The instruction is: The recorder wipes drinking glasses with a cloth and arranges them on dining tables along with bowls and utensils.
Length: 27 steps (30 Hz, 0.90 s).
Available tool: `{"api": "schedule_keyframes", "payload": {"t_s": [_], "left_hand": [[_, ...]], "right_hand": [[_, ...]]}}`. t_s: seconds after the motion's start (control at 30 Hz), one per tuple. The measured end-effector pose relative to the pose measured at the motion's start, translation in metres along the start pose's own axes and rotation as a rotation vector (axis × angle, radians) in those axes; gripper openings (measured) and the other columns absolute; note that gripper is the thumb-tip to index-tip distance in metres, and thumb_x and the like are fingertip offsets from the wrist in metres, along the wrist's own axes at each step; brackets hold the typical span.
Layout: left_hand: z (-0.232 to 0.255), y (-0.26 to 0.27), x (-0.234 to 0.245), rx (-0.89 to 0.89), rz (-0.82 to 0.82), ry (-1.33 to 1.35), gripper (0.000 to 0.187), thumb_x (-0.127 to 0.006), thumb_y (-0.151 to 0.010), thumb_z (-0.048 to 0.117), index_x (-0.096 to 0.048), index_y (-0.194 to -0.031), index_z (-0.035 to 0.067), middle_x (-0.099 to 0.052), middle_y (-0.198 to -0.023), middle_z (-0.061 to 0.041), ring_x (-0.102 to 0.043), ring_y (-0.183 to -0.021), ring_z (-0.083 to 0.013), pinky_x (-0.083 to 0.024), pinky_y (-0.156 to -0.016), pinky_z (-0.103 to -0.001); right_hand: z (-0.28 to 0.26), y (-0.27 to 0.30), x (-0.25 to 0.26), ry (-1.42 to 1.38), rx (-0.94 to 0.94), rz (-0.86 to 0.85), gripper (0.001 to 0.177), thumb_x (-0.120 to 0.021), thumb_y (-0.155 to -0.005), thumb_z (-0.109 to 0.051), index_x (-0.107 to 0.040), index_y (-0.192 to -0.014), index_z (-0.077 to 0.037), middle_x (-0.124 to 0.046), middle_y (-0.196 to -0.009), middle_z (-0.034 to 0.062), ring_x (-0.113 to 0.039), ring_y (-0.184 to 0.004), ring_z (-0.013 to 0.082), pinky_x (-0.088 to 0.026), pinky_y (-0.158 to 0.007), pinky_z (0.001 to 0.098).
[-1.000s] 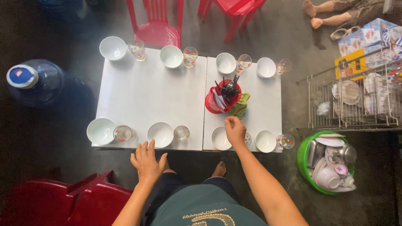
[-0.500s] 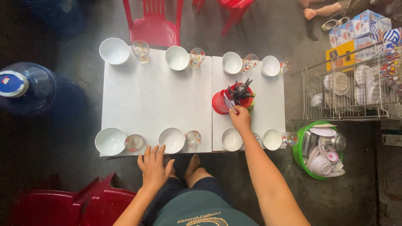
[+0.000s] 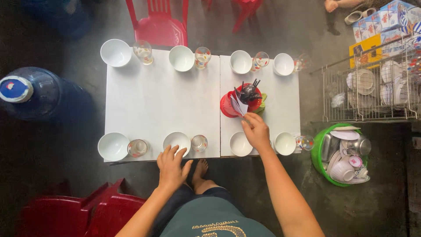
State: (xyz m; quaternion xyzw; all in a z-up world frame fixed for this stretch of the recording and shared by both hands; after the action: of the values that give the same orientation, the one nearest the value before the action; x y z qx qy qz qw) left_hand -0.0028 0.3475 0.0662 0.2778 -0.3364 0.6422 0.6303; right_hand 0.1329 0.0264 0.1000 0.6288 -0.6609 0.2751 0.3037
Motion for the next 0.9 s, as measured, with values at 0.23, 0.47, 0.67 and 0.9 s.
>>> {"api": "schedule_keyframes", "payload": {"t_s": [0.23,0.47,0.67,0.9], "left_hand": [[0.022,-0.028,-0.032,0.222,-0.149,0.582,0.063,-0.081,-0.083,0.029,-0.058,-0.137,0.009,-0.059,-0.14,-0.017,-0.057,-0.132,-0.0331,-0.048,-0.109,-0.045],[0.037,-0.004,-0.062,0.778,-0.505,1.517,0.08,-0.079,-0.08,0.009,-0.039,-0.148,0.017,-0.064,-0.137,-0.015,-0.061,-0.127,-0.0234,-0.047,-0.107,-0.039],[0.028,0.038,-0.074,0.935,-0.483,1.531,0.043,-0.075,-0.084,0.007,-0.06,-0.124,0.005,-0.074,-0.11,-0.011,-0.072,-0.097,-0.0222,-0.061,-0.085,-0.042],[0.003,0.057,-0.076,0.994,-0.393,1.443,0.035,-0.074,-0.085,0.006,-0.065,-0.119,0.005,-0.074,-0.108,-0.008,-0.073,-0.094,-0.0183,-0.06,-0.083,-0.038]], "right_hand": [[0.008,0.068,-0.012,-0.604,-0.134,-0.277,0.031,-0.065,-0.098,-0.018,-0.073,-0.121,0.001,-0.069,-0.12,0.0054,-0.063,-0.077,0.0089,-0.055,-0.07,0.0263],[-0.016,0.143,-0.045,-1.034,-0.292,-0.627,0.036,-0.061,-0.104,-0.025,-0.073,-0.118,0.006,-0.071,-0.094,0.0071,-0.062,-0.076,0.0097,-0.05,-0.072,0.0244],[0.013,0.176,-0.089,-1.002,-0.54,-0.617,0.024,-0.062,-0.104,-0.02,-0.074,-0.107,0.001,-0.062,-0.074,0.0019,-0.056,-0.065,0.0078,-0.046,-0.061,0.0234],[0.173,0.173,-0.13,-0.865,-1.088,-0.151,0.022,-0.064,-0.1,-0.029,-0.058,-0.106,-0.009,-0.064,-0.089,0.0033,-0.058,-0.061,0.0129,-0.048,-0.051,0.0295]]}}
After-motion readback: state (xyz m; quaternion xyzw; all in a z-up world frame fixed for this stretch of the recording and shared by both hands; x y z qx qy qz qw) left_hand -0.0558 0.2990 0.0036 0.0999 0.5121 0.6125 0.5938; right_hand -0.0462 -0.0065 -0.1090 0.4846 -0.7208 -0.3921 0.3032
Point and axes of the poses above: each hand's wrist, its own y-axis away from the middle knuckle, its own x-axis out of the back of the hand, z = x × y, the point moved 7 cm from there along -y, towards the middle knuckle
